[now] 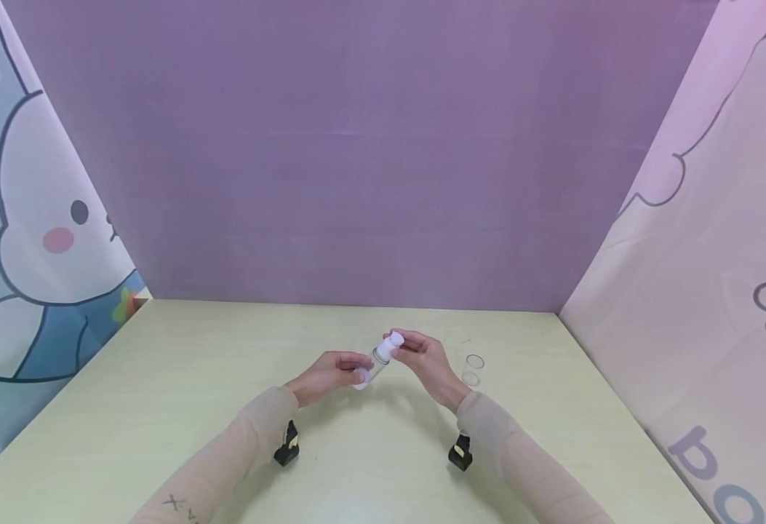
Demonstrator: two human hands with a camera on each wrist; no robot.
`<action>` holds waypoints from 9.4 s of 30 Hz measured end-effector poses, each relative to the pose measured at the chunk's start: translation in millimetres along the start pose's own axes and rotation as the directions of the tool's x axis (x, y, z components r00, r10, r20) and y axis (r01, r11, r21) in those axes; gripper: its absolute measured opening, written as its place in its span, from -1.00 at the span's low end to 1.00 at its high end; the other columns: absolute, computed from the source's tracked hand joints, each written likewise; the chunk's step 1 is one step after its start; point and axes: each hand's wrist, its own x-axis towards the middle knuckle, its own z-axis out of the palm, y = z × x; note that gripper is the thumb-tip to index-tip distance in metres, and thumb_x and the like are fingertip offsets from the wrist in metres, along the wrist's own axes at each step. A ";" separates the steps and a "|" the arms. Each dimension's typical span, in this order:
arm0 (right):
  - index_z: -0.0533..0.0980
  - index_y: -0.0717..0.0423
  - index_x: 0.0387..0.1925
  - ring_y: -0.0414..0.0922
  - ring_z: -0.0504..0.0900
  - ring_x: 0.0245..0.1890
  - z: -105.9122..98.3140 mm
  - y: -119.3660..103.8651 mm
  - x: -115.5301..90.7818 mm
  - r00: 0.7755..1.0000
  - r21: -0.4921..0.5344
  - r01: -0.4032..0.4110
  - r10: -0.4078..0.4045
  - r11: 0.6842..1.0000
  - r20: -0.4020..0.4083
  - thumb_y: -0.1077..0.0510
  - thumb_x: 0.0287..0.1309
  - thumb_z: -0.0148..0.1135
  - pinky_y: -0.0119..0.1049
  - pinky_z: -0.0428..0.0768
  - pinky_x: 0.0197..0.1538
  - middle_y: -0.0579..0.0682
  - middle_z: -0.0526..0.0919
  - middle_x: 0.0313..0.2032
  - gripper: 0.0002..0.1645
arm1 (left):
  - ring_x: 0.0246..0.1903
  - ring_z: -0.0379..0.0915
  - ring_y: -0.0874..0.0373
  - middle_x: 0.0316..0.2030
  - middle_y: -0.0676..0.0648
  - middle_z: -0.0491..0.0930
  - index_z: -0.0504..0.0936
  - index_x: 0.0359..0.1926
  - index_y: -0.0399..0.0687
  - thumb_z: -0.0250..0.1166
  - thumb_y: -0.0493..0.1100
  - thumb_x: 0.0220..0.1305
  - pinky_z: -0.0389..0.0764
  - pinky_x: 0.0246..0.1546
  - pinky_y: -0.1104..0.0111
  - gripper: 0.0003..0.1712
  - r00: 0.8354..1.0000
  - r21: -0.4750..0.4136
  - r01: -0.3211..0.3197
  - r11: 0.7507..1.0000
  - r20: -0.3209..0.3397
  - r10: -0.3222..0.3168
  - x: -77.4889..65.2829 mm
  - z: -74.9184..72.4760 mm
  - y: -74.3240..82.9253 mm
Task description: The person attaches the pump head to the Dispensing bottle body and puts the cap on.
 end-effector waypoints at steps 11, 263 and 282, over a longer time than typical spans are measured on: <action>0.37 0.32 0.14 -0.23 0.55 -0.03 -2.2 7.5 4.2 0.998 -0.034 -0.028 0.027 0.999 -0.048 0.34 0.09 0.19 -0.28 0.47 0.13 0.21 0.49 0.11 -0.47 | 0.12 0.38 0.02 0.11 -0.14 0.48 0.47 0.14 -0.13 0.22 -0.13 0.21 0.44 0.11 0.17 -0.54 1.000 -0.003 -0.004 1.000 -0.004 0.004 0.9 0.7 -1.5; 0.30 0.32 0.19 -0.09 0.48 0.12 -1.1 9.2 6.8 0.999 0.063 0.033 -0.035 0.997 0.029 0.47 0.06 0.08 -0.26 0.41 0.19 0.26 0.41 0.16 -0.41 | 0.11 0.37 0.00 0.12 -0.14 0.47 0.51 0.09 -0.07 0.24 -0.08 0.19 0.43 0.10 0.09 -0.57 0.999 0.043 0.023 0.999 -0.046 -0.021 0.7 2.7 3.6; 0.35 0.30 0.14 -0.17 0.54 0.04 -1.4 10.9 10.1 1.000 0.040 0.017 -0.017 0.999 0.014 0.45 0.06 0.12 -0.32 0.47 0.12 0.20 0.49 0.11 -0.46 | 0.08 0.40 0.03 0.12 -0.14 0.47 0.51 0.09 -0.08 0.24 -0.06 0.19 0.44 0.09 0.12 -0.55 0.999 0.048 0.025 0.999 -0.035 -0.023 2.7 -0.3 -1.2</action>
